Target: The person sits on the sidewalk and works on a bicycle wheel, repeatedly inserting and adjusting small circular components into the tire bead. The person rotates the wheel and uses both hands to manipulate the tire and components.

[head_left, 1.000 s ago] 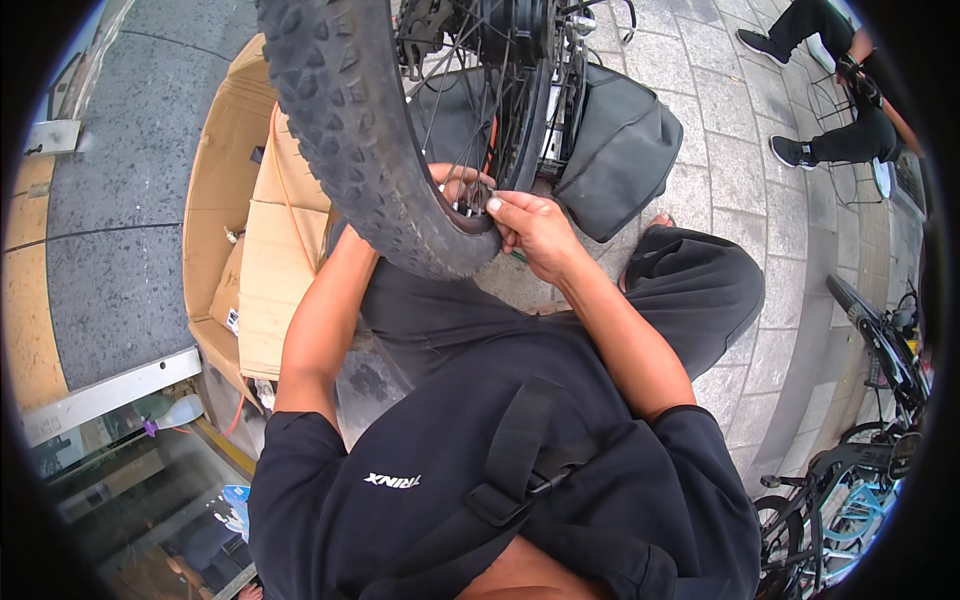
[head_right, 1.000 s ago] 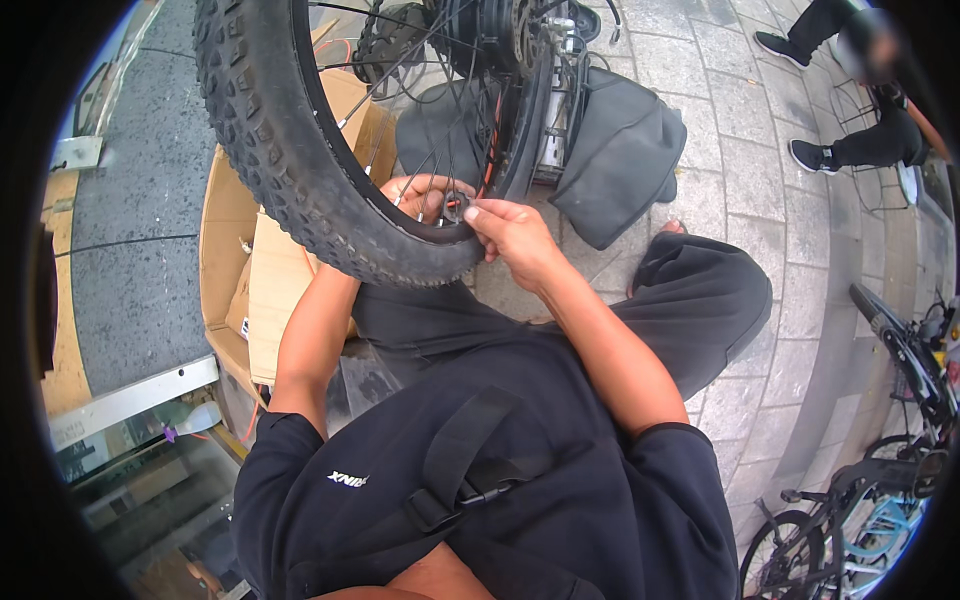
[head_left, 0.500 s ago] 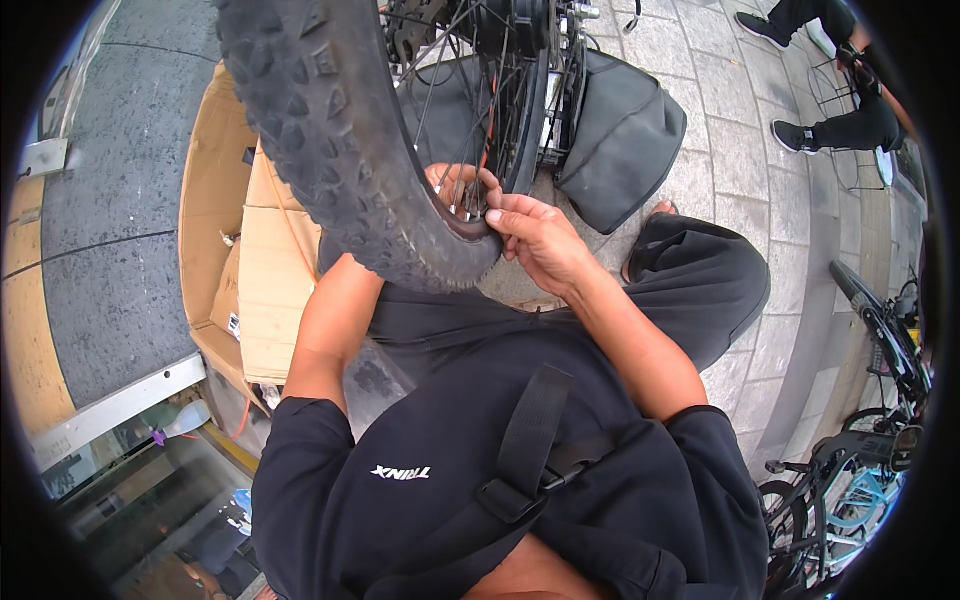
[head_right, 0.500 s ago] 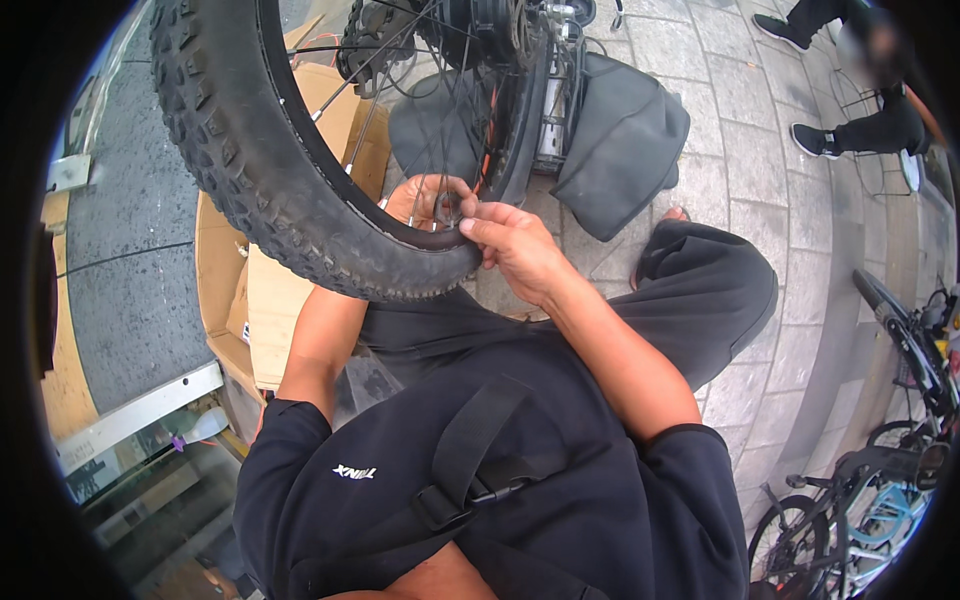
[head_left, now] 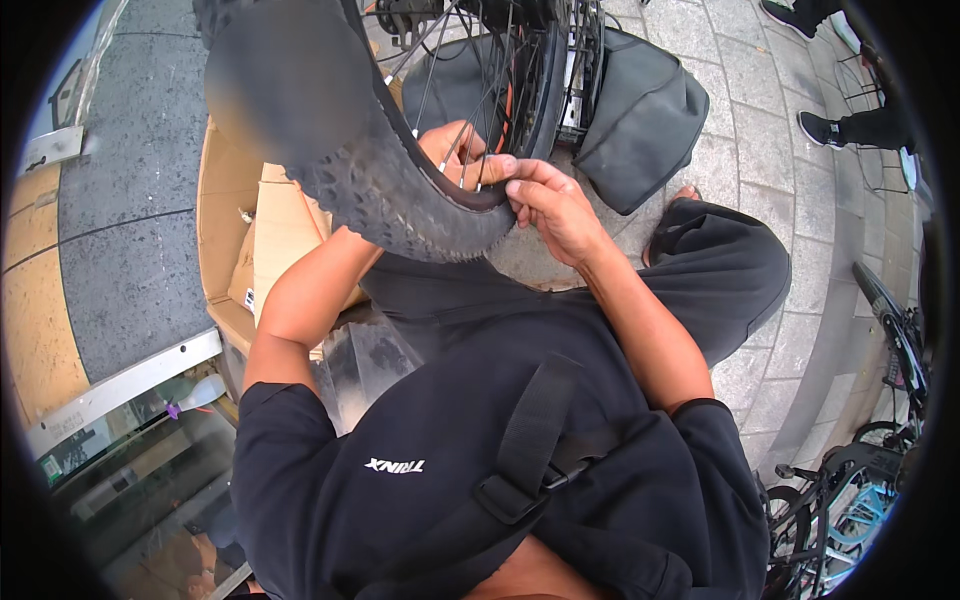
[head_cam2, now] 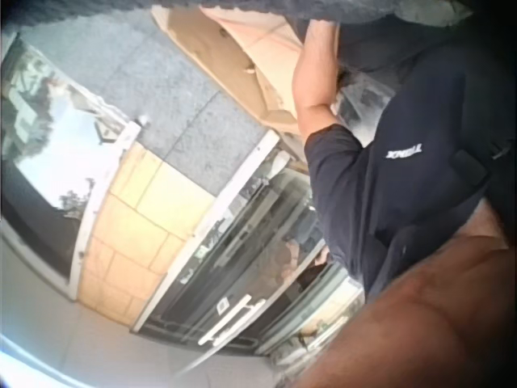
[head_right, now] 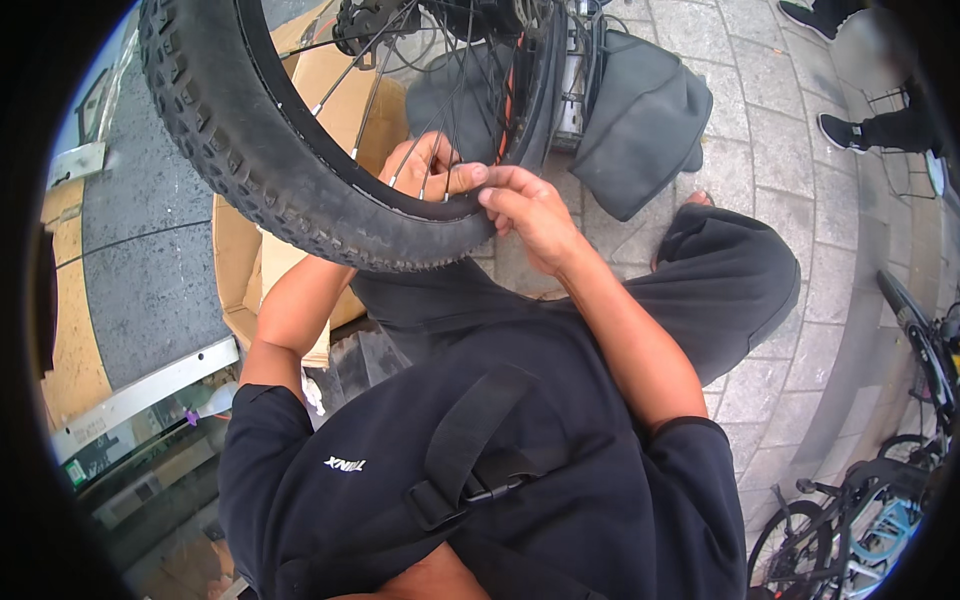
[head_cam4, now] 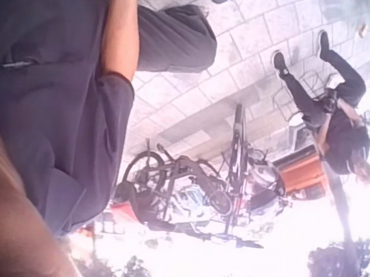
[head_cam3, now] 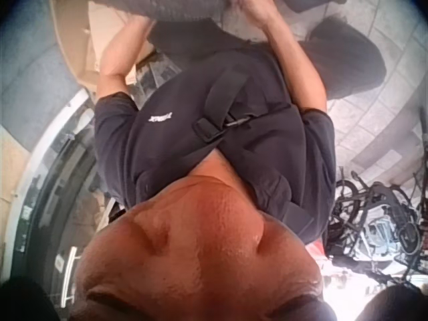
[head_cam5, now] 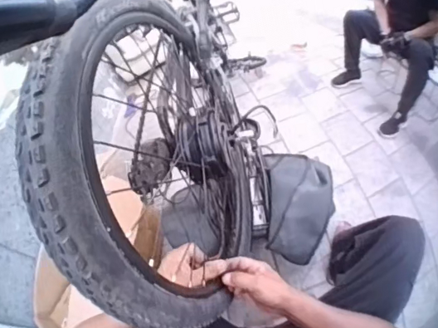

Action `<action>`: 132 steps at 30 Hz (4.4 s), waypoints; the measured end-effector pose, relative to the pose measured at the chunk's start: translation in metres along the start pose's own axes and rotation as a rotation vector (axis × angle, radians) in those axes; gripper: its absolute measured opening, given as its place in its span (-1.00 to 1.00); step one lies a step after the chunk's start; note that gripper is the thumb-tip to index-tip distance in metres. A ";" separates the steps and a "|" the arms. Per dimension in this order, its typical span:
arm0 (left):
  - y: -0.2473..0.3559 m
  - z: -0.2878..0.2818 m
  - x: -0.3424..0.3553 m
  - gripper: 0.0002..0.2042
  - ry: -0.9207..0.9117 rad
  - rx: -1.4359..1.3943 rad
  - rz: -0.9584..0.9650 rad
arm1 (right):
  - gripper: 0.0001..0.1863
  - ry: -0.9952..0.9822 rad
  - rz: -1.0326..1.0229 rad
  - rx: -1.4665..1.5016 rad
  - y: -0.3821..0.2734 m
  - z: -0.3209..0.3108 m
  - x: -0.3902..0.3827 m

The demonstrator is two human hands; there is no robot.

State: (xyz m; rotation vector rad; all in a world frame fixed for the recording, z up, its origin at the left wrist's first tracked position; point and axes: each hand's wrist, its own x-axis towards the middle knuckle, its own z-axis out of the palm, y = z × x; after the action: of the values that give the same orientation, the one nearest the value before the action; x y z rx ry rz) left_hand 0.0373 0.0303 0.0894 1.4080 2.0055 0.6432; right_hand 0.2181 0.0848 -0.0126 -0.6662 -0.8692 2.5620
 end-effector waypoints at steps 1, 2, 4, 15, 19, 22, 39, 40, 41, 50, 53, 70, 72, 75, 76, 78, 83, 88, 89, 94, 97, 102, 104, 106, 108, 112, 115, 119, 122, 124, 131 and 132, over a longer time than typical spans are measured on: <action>0.001 0.003 -0.002 -0.48 0.030 0.022 0.033 | -0.70 -0.022 -0.025 -0.019 -0.003 -0.002 0.000; -0.001 0.006 -0.001 -0.47 0.061 0.043 0.067 | -0.67 -0.028 -0.036 -0.046 -0.005 -0.003 0.003; -0.012 0.006 0.006 -0.47 0.009 0.041 0.071 | -0.65 -0.006 -0.019 -0.082 0.004 -0.005 0.002; -0.064 0.024 -0.010 -0.63 0.102 -0.208 0.026 | -0.68 0.096 -0.013 -0.191 0.003 0.009 0.004; -0.028 0.019 -0.014 -0.62 0.125 -0.139 -0.041 | -0.71 0.173 -0.003 -0.218 0.001 0.014 0.003; -0.024 0.019 -0.015 -0.64 0.093 -0.189 -0.094 | -0.71 0.112 0.052 -0.153 -0.002 0.002 0.010; -0.070 0.013 0.005 -0.38 -0.526 -1.148 -0.121 | -0.82 0.032 0.108 -0.006 -0.007 -0.005 0.006; -0.067 0.012 0.005 -0.39 -0.529 -1.148 -0.124 | -0.81 0.045 0.107 0.029 -0.012 -0.002 0.002; -0.064 0.011 0.006 -0.41 -0.531 -1.146 -0.126 | -0.80 0.059 0.105 0.065 -0.013 -0.002 0.000; -0.064 0.010 0.002 -0.48 -0.445 -0.896 -0.073 | -0.76 0.087 -0.156 -0.226 -0.013 0.008 -0.004; -0.060 0.011 0.003 -0.49 -0.438 -0.832 -0.026 | -0.76 0.120 -0.243 -0.378 -0.010 0.010 -0.004; -0.021 -0.005 0.006 -0.51 -0.152 -1.077 -0.259 | -0.62 -0.248 -0.182 -0.593 -0.049 -0.016 0.025; -0.018 -0.005 0.016 -0.57 -0.161 -0.917 -0.249 | -0.65 -0.204 -0.176 -0.474 -0.039 -0.022 0.020; -0.004 -0.009 0.018 -0.62 -0.152 -0.770 -0.260 | -0.70 -0.104 -0.233 -0.346 -0.020 -0.020 0.010; -0.005 -0.010 0.017 -0.61 -0.159 -0.782 -0.261 | -0.71 -0.060 -0.257 -0.386 -0.016 -0.017 0.009; -0.013 -0.004 0.018 -0.59 -0.142 -0.832 -0.259 | -0.72 -0.052 -0.332 -0.398 -0.018 -0.014 0.007; -0.020 0.001 0.018 -0.57 -0.150 -0.914 -0.231 | -0.69 0.007 -0.347 -0.420 -0.067 -0.009 0.021; 0.000 0.003 0.012 -0.61 -0.083 -0.889 -0.287 | -0.65 -0.103 -0.141 -0.314 -0.087 0.020 -0.003; -0.002 0.004 0.010 -0.61 -0.076 -0.891 -0.267 | -0.65 -0.106 -0.152 -0.326 -0.084 0.025 -0.001; -0.003 0.006 -0.002 -0.61 0.027 -0.823 -0.345 | -0.69 -0.106 -0.095 -0.399 -0.077 0.025 0.012; -0.002 0.009 -0.010 -0.62 0.091 -0.807 -0.319 | -0.70 -0.084 -0.053 -0.389 -0.077 0.026 0.011; -0.012 0.003 -0.014 -0.66 0.082 -0.788 -0.284 | -0.69 -0.071 -0.125 -0.338 -0.066 0.028 0.011; -0.013 0.002 -0.014 -0.68 0.107 -0.811 -0.270 | -0.68 -0.049 -0.172 -0.309 -0.062 0.031 0.010; -0.016 0.003 -0.016 -0.72 0.067 -0.998 -0.236 | -0.67 -0.016 -0.156 -0.334 -0.063 0.031 0.007; -0.014 0.002 -0.018 -0.74 0.062 -0.980 -0.241 | -0.66 0.009 -0.113 -0.368 -0.064 0.033 0.004; -0.006 -0.001 -0.013 -0.75 0.047 -0.707 -0.298 | -0.68 0.103 -0.071 -0.414 -0.066 0.043 0.002; -0.017 0.001 -0.012 -0.75 0.012 -0.727 -0.276 | -0.70 0.152 -0.094 -0.471 -0.068 0.053 -0.002; -0.010 0.002 -0.015 -0.77 0.024 -0.780 -0.247 | -0.71 0.150 -0.098 -0.409 -0.068 0.055 0.000; -0.012 0.000 -0.013 -0.77 0.047 -0.607 -0.240 | -0.72 0.116 -0.088 -0.358 -0.065 0.051 0.002; -0.024 0.007 -0.013 -0.76 0.076 -0.561 -0.170 | -0.68 0.132 -0.133 -0.429 -0.063 0.052 -0.003; -0.031 0.004 -0.013 -0.68 -0.051 -0.625 -0.272 | -0.69 0.163 -0.065 -0.495 -0.060 0.047 -0.003; -0.037 0.008 -0.016 -0.67 -0.034 -0.623 -0.250 | -0.66 0.154 -0.019 -0.476 -0.060 0.047 -0.006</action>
State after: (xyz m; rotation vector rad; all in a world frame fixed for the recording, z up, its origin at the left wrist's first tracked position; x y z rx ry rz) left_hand 0.0228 0.0037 0.0618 0.7794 1.7003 1.0072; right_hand 0.2089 0.1047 0.0605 -0.9661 -1.4368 2.2573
